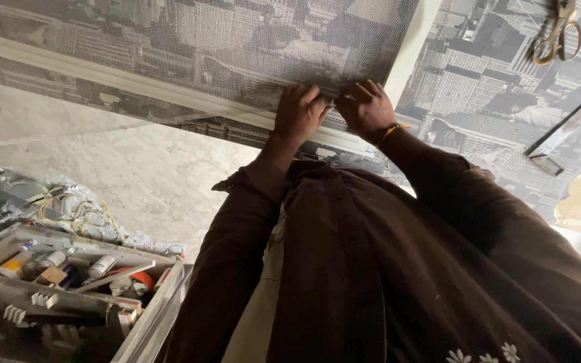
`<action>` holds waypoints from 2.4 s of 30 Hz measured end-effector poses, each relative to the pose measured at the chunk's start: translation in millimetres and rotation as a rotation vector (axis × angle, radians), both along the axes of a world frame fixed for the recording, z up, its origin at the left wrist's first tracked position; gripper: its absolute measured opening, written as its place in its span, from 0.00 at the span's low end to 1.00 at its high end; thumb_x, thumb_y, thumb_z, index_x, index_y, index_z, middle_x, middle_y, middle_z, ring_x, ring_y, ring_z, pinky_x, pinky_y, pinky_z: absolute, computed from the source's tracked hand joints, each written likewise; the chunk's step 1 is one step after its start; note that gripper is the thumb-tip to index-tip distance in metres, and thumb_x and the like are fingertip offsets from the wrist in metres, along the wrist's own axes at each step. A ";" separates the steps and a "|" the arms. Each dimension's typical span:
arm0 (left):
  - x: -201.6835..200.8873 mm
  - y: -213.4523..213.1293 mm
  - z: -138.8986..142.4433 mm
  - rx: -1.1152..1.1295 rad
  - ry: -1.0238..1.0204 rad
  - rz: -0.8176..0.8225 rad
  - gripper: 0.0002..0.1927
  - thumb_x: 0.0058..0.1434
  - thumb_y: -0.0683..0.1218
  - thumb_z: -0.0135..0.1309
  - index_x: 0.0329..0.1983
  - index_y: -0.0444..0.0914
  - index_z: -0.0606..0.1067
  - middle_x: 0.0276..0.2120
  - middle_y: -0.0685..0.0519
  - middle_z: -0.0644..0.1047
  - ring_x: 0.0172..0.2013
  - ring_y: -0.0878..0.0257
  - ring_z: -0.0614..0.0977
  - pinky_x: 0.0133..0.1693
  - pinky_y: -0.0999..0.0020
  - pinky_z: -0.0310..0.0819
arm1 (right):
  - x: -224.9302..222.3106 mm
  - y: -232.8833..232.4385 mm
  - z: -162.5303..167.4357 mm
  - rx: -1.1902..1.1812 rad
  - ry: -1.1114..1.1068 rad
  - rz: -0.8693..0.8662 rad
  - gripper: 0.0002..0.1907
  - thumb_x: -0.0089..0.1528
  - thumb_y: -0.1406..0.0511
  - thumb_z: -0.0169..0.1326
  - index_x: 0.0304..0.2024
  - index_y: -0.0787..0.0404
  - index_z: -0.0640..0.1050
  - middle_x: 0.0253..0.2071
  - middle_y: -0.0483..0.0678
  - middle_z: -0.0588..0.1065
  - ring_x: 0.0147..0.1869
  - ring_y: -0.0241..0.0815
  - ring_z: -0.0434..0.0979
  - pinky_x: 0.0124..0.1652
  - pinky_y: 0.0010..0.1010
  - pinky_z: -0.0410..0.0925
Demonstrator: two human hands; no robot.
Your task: The person lays a mesh screen over a window frame and presses a rubber spline cord into the frame groove by hand to secure the mesh, working along the edges. They then trim the excess mesh from the frame edges using scissors and a utility knife.
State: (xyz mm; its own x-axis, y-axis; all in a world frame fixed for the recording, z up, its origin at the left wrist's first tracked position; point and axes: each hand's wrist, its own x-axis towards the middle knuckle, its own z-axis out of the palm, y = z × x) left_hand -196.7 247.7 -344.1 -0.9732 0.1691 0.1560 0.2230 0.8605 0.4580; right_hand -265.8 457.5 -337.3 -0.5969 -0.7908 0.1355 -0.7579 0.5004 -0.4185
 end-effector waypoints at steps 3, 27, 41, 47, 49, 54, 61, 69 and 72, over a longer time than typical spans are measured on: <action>-3.5 1.8 0.5 0.001 -0.025 0.063 0.11 0.55 0.51 0.68 0.30 0.40 0.81 0.35 0.52 0.79 0.41 0.53 0.80 0.48 0.52 0.71 | -2.3 -7.0 -2.5 0.049 -0.052 -0.040 0.05 0.68 0.59 0.61 0.42 0.50 0.85 0.48 0.44 0.80 0.55 0.45 0.77 0.54 0.38 0.70; 49.3 -140.2 42.3 -0.229 0.088 0.070 0.08 0.59 0.44 0.64 0.34 0.43 0.74 0.31 0.55 0.73 0.37 0.55 0.77 0.46 0.54 0.67 | 24.9 -25.9 29.0 0.066 0.011 -0.134 0.16 0.64 0.63 0.61 0.54 0.55 0.80 0.64 0.50 0.71 0.71 0.53 0.68 0.65 0.46 0.66; 13.9 -211.7 26.5 -0.031 -0.053 -0.052 0.16 0.51 0.45 0.70 0.42 0.41 0.78 0.40 0.51 0.78 0.41 0.55 0.79 0.47 0.52 0.70 | 31.5 -149.4 4.7 -0.033 -0.029 -0.176 0.08 0.66 0.61 0.64 0.47 0.53 0.81 0.65 0.48 0.71 0.73 0.52 0.66 0.65 0.46 0.68; 5.8 -157.4 -8.4 0.003 0.009 -0.129 0.11 0.54 0.46 0.70 0.36 0.41 0.79 0.37 0.54 0.77 0.41 0.55 0.79 0.46 0.55 0.73 | 35.0 -144.3 6.3 -0.054 -0.035 -0.177 0.10 0.66 0.62 0.65 0.48 0.56 0.82 0.68 0.47 0.71 0.74 0.52 0.66 0.67 0.44 0.68; 6.3 -159.2 -10.1 0.038 0.043 -0.120 0.09 0.54 0.47 0.69 0.33 0.42 0.80 0.35 0.55 0.77 0.40 0.55 0.79 0.45 0.54 0.72 | 35.8 -144.7 9.0 -0.055 -0.021 -0.193 0.08 0.66 0.62 0.64 0.47 0.55 0.82 0.67 0.48 0.71 0.73 0.52 0.67 0.66 0.42 0.68; 7.1 -162.4 -3.4 0.105 0.053 -0.128 0.07 0.57 0.48 0.68 0.34 0.43 0.81 0.33 0.56 0.75 0.39 0.54 0.78 0.45 0.54 0.71 | 38.4 -143.3 19.2 -0.071 0.094 -0.165 0.07 0.67 0.60 0.64 0.47 0.51 0.84 0.60 0.46 0.74 0.66 0.48 0.71 0.62 0.40 0.69; 8.9 -155.9 1.6 0.096 0.013 -0.022 0.10 0.53 0.50 0.68 0.30 0.42 0.80 0.31 0.55 0.75 0.39 0.53 0.78 0.45 0.52 0.70 | 41.7 -145.8 26.1 -0.042 0.180 -0.161 0.10 0.64 0.58 0.64 0.46 0.50 0.84 0.52 0.43 0.75 0.58 0.46 0.73 0.59 0.41 0.68; 2.7 -149.5 -3.8 0.088 -0.108 0.046 0.11 0.55 0.51 0.69 0.32 0.41 0.82 0.30 0.53 0.79 0.34 0.54 0.80 0.43 0.52 0.71 | 43.3 -155.6 9.8 -0.060 0.001 -0.313 0.04 0.66 0.60 0.65 0.42 0.51 0.85 0.50 0.41 0.78 0.57 0.46 0.74 0.59 0.42 0.66; -3.4 -147.8 -5.4 0.087 -0.239 0.096 0.08 0.53 0.49 0.68 0.31 0.41 0.82 0.30 0.52 0.81 0.34 0.53 0.83 0.40 0.53 0.75 | 37.6 -161.1 1.6 -0.046 -0.141 -0.390 0.04 0.64 0.60 0.66 0.39 0.50 0.85 0.46 0.42 0.80 0.54 0.48 0.74 0.57 0.42 0.66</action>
State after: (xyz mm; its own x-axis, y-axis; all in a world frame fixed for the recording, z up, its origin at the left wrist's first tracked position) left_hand -200.0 99.8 -349.5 -0.9950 0.0708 -0.0701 0.0193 0.8274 0.5613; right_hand -228.2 296.4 -335.7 -0.8656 -0.4970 0.0605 -0.4490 0.7170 -0.5332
